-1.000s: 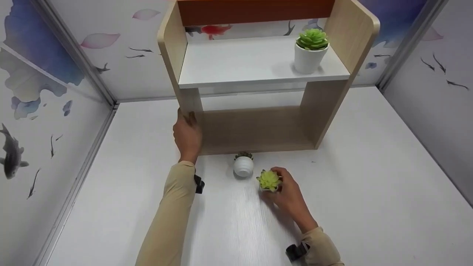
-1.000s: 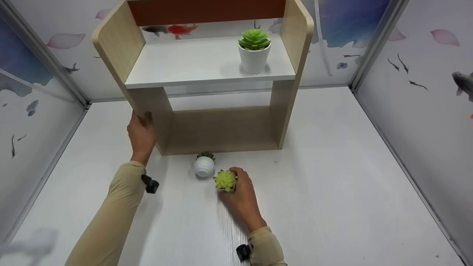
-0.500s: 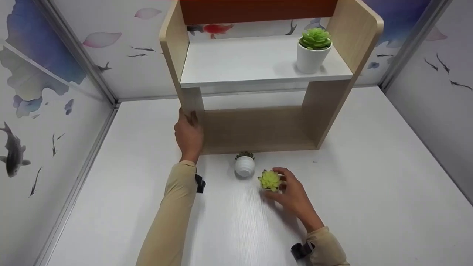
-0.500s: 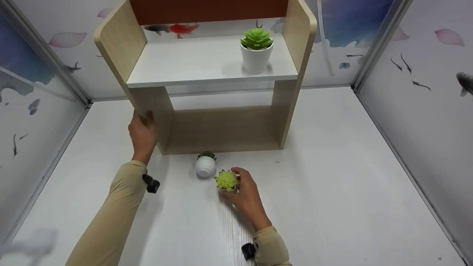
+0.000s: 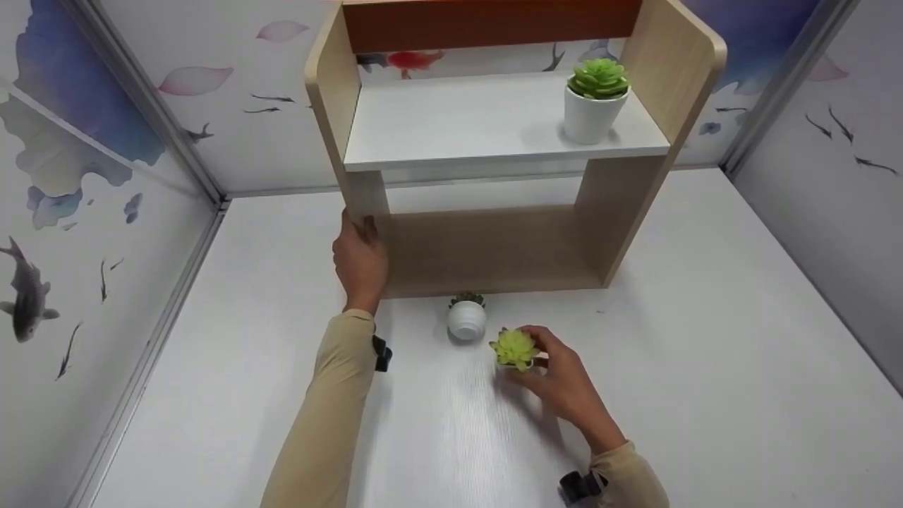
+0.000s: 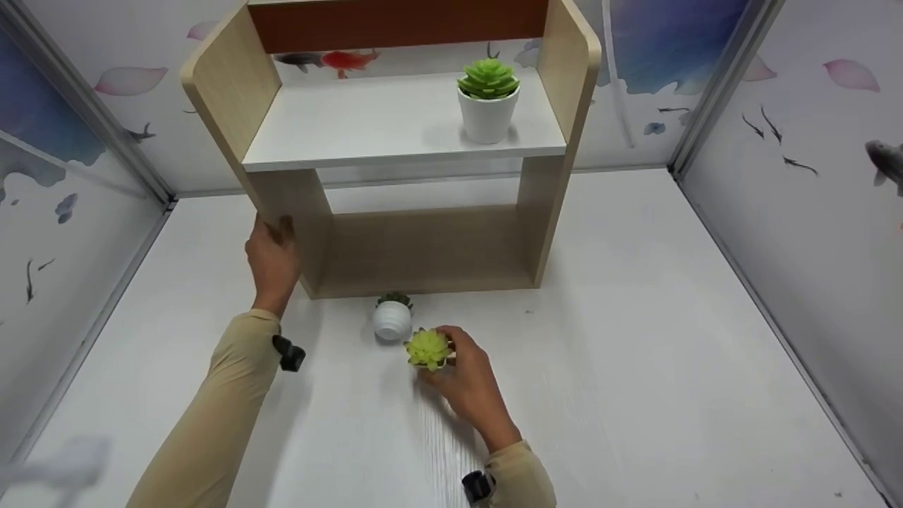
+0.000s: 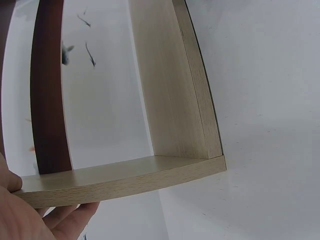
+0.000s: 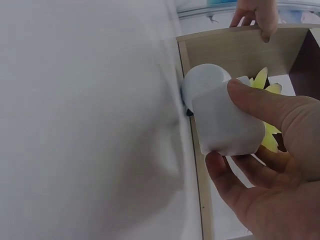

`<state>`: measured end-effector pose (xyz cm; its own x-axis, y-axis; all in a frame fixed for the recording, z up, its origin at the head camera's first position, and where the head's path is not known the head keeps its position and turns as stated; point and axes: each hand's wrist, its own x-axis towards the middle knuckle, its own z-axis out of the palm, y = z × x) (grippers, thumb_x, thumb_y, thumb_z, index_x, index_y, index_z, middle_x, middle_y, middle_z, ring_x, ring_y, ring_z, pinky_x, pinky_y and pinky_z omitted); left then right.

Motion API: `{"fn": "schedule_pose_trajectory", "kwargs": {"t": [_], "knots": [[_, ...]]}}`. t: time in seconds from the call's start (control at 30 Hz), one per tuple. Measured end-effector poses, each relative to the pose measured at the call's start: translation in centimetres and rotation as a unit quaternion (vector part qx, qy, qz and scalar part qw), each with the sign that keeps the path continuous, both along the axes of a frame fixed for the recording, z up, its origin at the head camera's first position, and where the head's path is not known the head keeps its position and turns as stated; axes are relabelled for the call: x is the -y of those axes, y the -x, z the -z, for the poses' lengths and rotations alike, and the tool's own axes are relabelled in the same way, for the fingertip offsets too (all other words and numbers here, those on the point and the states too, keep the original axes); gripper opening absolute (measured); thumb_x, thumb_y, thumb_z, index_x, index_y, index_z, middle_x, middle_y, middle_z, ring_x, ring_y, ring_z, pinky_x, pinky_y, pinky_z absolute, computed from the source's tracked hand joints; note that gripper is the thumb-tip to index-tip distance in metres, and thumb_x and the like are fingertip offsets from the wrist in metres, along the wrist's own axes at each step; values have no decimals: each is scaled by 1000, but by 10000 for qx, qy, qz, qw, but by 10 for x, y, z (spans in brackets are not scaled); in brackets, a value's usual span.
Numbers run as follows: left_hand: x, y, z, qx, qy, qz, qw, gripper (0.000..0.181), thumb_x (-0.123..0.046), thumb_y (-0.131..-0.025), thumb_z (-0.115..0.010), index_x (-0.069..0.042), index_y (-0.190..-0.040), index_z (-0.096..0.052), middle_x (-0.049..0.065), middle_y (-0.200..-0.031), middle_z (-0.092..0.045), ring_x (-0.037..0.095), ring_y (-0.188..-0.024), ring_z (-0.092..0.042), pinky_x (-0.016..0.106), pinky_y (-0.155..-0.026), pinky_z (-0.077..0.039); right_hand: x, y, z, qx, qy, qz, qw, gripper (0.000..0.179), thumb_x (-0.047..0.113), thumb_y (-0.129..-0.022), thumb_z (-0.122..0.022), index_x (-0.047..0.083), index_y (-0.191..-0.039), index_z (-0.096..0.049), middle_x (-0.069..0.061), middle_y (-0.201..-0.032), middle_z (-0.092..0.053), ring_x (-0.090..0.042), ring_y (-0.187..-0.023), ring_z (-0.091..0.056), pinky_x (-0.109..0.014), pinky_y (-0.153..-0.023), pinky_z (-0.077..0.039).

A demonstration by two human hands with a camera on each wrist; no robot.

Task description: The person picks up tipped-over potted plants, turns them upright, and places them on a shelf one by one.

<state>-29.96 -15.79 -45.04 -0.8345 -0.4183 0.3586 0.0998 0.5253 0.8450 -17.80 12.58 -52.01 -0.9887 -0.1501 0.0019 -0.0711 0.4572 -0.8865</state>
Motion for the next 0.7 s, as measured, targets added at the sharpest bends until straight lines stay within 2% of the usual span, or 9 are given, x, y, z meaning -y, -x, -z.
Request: {"fn": "schedule_pose_trajectory", "kwargs": {"t": [0.2,0.43,0.7], "knots": [[0,0,0,-51,17,-14,10000,42,-23,-111,-47,-4,-148,-48,18,-138,-64,30,-125,-64,50,-99,-51,-1,-5,-30,-32,92,24,9999,63,7,-82,-87,12,-137,-57,-5,-126,-65,-21,-116,-62,-43,-101,-52],[0,1,2,-78,22,-24,10000,41,-21,-110,-49,-3,-147,-48,18,-136,-65,30,-123,-66,49,-97,-53,-1,-14,-70,-337,409,85,9986,67,7,-81,-87,11,-138,-52,-6,-131,-63,-20,-120,-61,-35,-101,-52],[1,2,3,-47,12,-35,10000,41,-22,-110,-48,-4,-148,-48,18,-136,-65,29,-122,-66,48,-96,-53,1,-24,-114,-775,694,17,9946,65,3,-80,-87,7,-136,-53,-3,-133,-60,-16,-123,-59,-26,-101,-50]]}}
